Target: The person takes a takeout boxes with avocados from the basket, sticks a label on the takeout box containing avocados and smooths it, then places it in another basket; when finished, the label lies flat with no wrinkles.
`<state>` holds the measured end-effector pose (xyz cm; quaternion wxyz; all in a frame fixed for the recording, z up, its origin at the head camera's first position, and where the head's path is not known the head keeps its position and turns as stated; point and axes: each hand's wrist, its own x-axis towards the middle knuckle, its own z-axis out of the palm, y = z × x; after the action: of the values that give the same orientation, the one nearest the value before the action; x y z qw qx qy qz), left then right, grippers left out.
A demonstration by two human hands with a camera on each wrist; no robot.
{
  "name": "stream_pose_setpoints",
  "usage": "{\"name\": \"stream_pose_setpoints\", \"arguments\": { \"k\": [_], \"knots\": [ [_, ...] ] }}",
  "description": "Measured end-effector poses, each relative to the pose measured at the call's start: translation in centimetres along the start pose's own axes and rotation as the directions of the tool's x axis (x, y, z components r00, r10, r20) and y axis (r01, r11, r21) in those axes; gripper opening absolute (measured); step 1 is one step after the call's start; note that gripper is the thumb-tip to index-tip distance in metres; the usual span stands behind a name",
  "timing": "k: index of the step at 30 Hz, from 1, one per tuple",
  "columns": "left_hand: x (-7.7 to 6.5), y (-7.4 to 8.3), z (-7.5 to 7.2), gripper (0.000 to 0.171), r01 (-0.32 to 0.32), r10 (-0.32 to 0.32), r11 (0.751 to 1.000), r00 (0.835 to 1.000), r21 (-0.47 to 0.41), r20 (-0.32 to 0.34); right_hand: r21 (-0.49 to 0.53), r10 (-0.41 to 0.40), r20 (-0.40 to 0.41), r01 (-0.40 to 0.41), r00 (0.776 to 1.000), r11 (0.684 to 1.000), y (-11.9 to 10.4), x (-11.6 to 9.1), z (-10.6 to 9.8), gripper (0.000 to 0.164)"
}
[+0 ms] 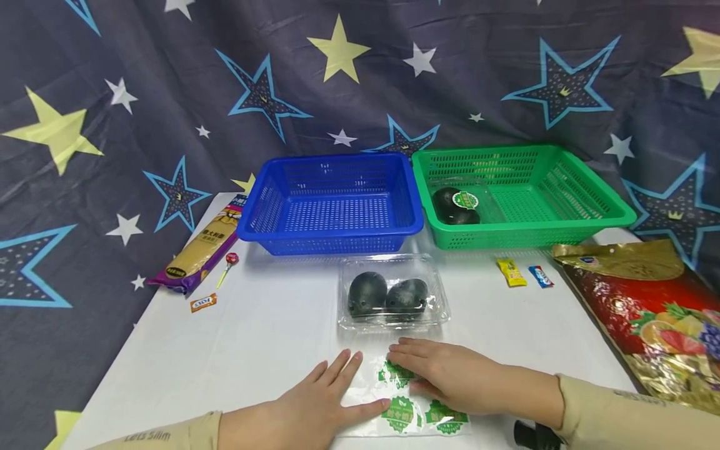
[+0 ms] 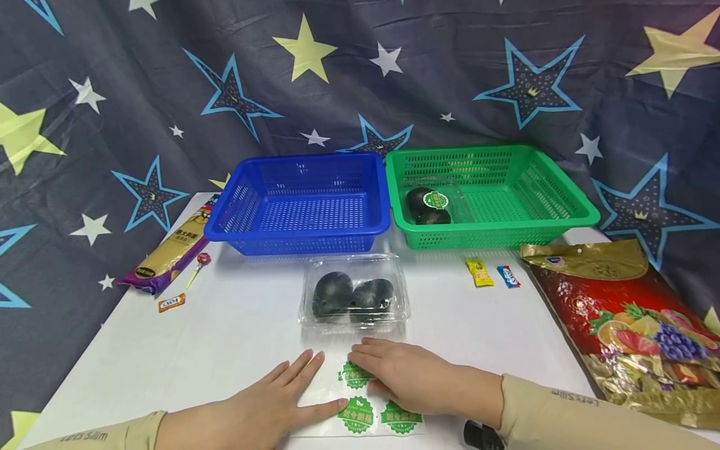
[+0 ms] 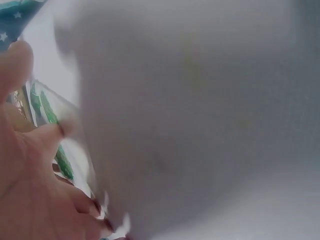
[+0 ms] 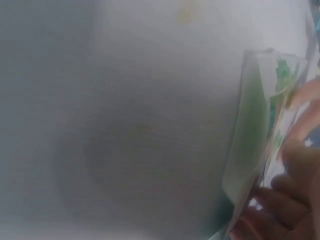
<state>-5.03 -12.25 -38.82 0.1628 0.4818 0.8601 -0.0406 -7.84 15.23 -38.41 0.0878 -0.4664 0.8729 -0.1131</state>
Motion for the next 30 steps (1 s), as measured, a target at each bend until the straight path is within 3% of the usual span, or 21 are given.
{"name": "stream_pose_setpoints", "arguments": {
  "k": [4,8,16,25,30],
  "knots": [
    [0.2,0.1,-0.1,0.079,-0.003,0.003,1.0,1.0,0.018,0.014,-0.103,-0.098,-0.011,0.097,0.995,0.99,-0.1,0.8,0.3,0.046],
    [0.3,0.1,-0.2,0.079,0.002,-0.002,1.0,1.0,0.021,0.029,-0.124,-0.136,-0.051,0.128,0.989,0.984,-0.1,1.3,0.4,0.046],
    [0.3,0.0,-0.2,0.079,0.008,-0.008,1.0,0.999,0.011,0.041,-0.158,-0.15,-0.104,0.133,0.983,0.978,-0.6,2.4,0.3,0.041],
    [0.3,0.0,-0.2,0.078,0.011,-0.012,1.0,0.999,0.01,0.041,-0.093,-0.08,-0.057,0.074,0.995,0.993,-1.0,2.9,0.0,0.044],
    [0.4,0.0,-0.1,0.076,0.01,-0.011,1.0,0.999,0.01,0.039,-0.128,-0.13,-0.119,0.115,0.984,0.985,-1.1,2.9,0.3,0.031]
  ]
}}
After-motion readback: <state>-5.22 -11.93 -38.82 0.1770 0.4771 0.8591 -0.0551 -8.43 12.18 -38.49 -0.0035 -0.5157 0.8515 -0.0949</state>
